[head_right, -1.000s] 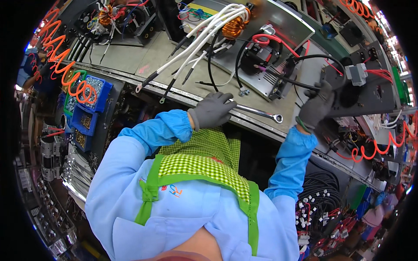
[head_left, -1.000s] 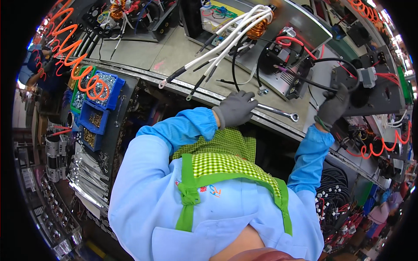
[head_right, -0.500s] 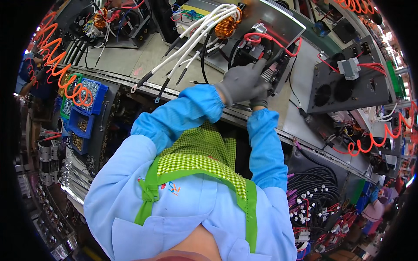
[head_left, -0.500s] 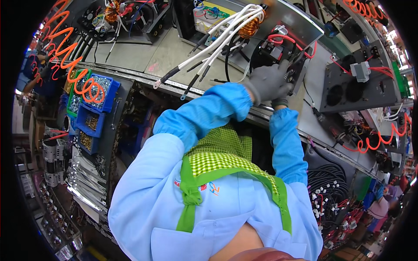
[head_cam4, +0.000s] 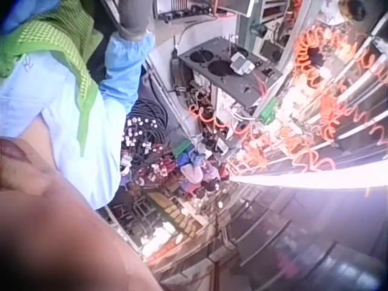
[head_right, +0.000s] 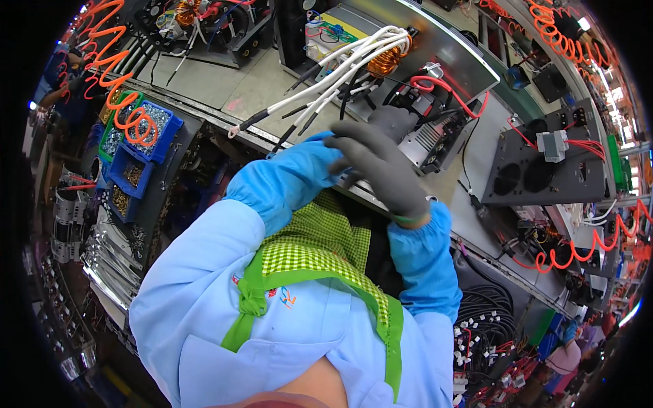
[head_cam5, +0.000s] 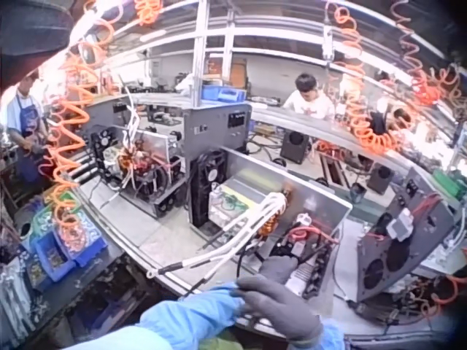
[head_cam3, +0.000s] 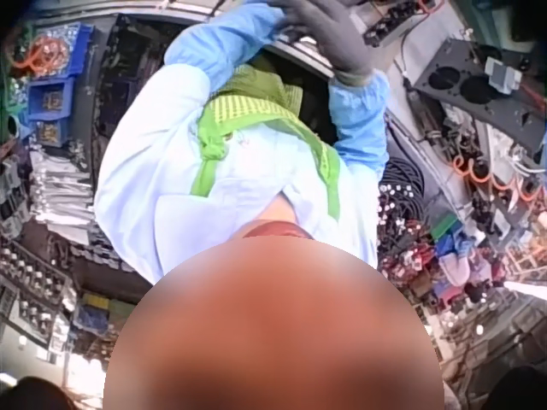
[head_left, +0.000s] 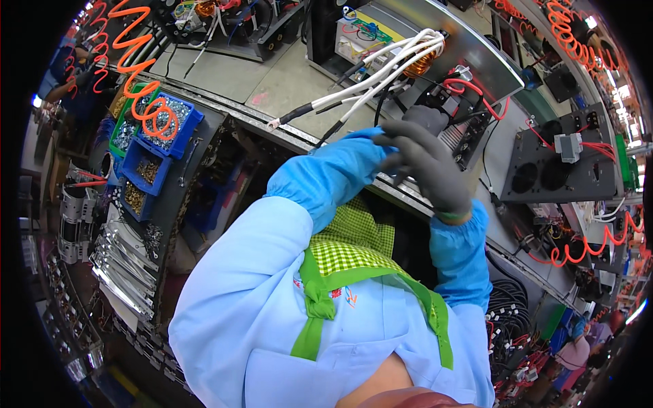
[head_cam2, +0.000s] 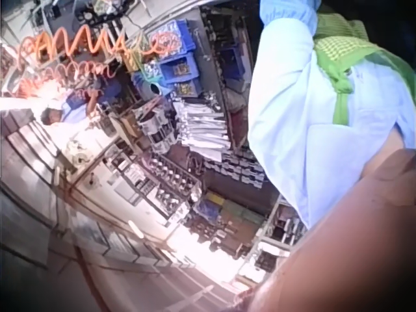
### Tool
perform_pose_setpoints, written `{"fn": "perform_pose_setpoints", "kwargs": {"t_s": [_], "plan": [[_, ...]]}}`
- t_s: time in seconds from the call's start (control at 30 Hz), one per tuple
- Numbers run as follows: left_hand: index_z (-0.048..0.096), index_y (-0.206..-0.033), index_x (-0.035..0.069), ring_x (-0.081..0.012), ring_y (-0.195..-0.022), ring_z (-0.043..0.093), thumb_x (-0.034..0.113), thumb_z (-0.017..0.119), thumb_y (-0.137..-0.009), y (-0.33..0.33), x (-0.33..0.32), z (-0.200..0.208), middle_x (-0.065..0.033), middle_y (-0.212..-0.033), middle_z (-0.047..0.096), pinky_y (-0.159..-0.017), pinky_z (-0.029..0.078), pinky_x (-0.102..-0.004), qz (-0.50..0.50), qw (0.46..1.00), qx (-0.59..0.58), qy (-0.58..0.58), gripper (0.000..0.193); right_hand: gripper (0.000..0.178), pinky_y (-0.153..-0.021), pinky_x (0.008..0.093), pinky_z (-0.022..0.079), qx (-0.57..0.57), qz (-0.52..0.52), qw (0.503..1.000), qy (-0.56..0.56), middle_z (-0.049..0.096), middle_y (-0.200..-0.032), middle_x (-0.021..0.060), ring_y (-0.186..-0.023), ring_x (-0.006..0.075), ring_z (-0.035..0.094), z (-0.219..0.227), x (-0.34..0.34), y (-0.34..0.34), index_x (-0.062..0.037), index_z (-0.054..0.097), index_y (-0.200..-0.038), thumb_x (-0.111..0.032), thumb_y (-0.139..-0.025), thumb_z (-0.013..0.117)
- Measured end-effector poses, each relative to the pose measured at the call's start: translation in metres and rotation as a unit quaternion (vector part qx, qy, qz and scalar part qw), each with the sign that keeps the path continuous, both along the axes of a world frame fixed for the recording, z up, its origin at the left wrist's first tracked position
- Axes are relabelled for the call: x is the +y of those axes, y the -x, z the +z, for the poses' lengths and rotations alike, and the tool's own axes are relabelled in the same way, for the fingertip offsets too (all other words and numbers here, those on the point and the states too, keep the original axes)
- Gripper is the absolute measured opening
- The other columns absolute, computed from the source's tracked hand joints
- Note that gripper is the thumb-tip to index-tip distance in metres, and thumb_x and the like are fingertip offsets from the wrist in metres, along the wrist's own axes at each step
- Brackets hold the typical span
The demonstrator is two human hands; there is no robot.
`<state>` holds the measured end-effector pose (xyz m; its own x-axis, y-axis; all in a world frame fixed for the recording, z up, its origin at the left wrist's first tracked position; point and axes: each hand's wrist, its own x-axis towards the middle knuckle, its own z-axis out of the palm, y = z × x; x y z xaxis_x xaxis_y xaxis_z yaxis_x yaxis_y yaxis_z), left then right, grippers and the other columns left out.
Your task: Connecting electrical wiring and installing components into a metal enclosure using an electric screwdriver and wrench.
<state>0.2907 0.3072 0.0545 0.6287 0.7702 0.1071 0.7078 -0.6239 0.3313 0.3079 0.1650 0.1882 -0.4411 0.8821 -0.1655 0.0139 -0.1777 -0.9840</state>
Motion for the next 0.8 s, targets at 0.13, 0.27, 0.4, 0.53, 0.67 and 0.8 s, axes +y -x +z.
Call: {"fn": "perform_pose_setpoints", "kwargs": {"t_s": [0.13,0.27,0.4,0.53,0.67,0.8], "plan": [[0.060,-0.093,0.012,-0.0290,-0.083,0.066,0.014,0.053,-0.083,0.018,-0.016,-0.012,-0.0098,-0.090,0.065,-0.066,0.052,-0.0430,0.061,0.997,-0.009,-0.043,0.012,0.053,-0.068,0.0268,0.050,0.040,0.065,0.993,0.087,0.055,-0.123,0.0160,-0.094,0.0215,0.061,-0.018,0.010,0.050,0.0016,0.040,-0.133,-0.032,-0.094,0.050],[0.060,-0.092,0.012,-0.0311,-0.081,0.065,0.015,0.055,-0.082,0.020,-0.022,-0.025,-0.0106,-0.087,0.065,-0.065,0.052,-0.0442,0.061,0.995,-0.046,-0.062,0.011,0.056,-0.071,0.0282,0.049,0.124,0.142,0.975,0.120,0.053,-0.123,0.0123,-0.101,0.0226,0.058,-0.017,-0.004,0.090,-0.0001,0.041,-0.132,-0.037,-0.091,0.054],[0.056,-0.100,0.007,-0.0349,-0.082,0.064,0.025,0.058,-0.083,0.020,-0.033,-0.032,-0.0150,-0.088,0.064,-0.068,0.050,-0.0470,0.041,0.995,-0.093,-0.006,0.024,0.047,-0.079,0.0293,0.047,0.168,-0.015,0.960,0.224,0.050,-0.122,0.0074,-0.105,0.0216,0.054,-0.021,-0.001,0.128,-0.0038,0.045,-0.128,-0.032,-0.092,0.056],[0.046,-0.114,0.006,-0.0383,-0.083,0.063,0.027,0.059,-0.082,0.033,-0.042,-0.017,-0.0184,-0.090,0.064,-0.070,0.049,-0.0486,0.051,0.989,-0.128,0.051,0.040,0.025,-0.083,0.0286,0.043,0.348,-0.029,0.927,0.137,0.051,-0.108,0.0025,-0.102,0.0177,0.051,-0.035,0.012,0.157,-0.0119,0.049,-0.107,-0.031,-0.092,0.054],[0.044,-0.116,0.006,-0.0382,-0.081,0.063,0.026,0.059,-0.082,0.062,-0.060,0.001,-0.0201,-0.091,0.063,-0.070,0.050,-0.0469,0.046,0.986,-0.152,0.055,0.042,0.026,-0.076,0.0321,0.047,0.364,-0.044,0.930,-0.024,0.053,-0.084,0.0028,-0.083,0.0128,0.056,0.019,-0.029,0.095,-0.0055,0.047,-0.117,-0.022,-0.097,0.047],[0.057,-0.113,0.009,-0.0291,-0.081,0.064,0.018,0.065,-0.082,0.080,-0.096,0.041,-0.0140,-0.095,0.064,-0.070,0.053,-0.0353,-0.219,0.931,-0.291,-0.015,0.033,0.037,-0.036,0.0150,0.029,0.524,0.063,0.844,0.099,0.037,-0.068,-0.0054,-0.043,-0.0026,0.034,0.061,-0.027,-0.078,0.0030,0.037,-0.131,-0.019,-0.101,0.032]]}}
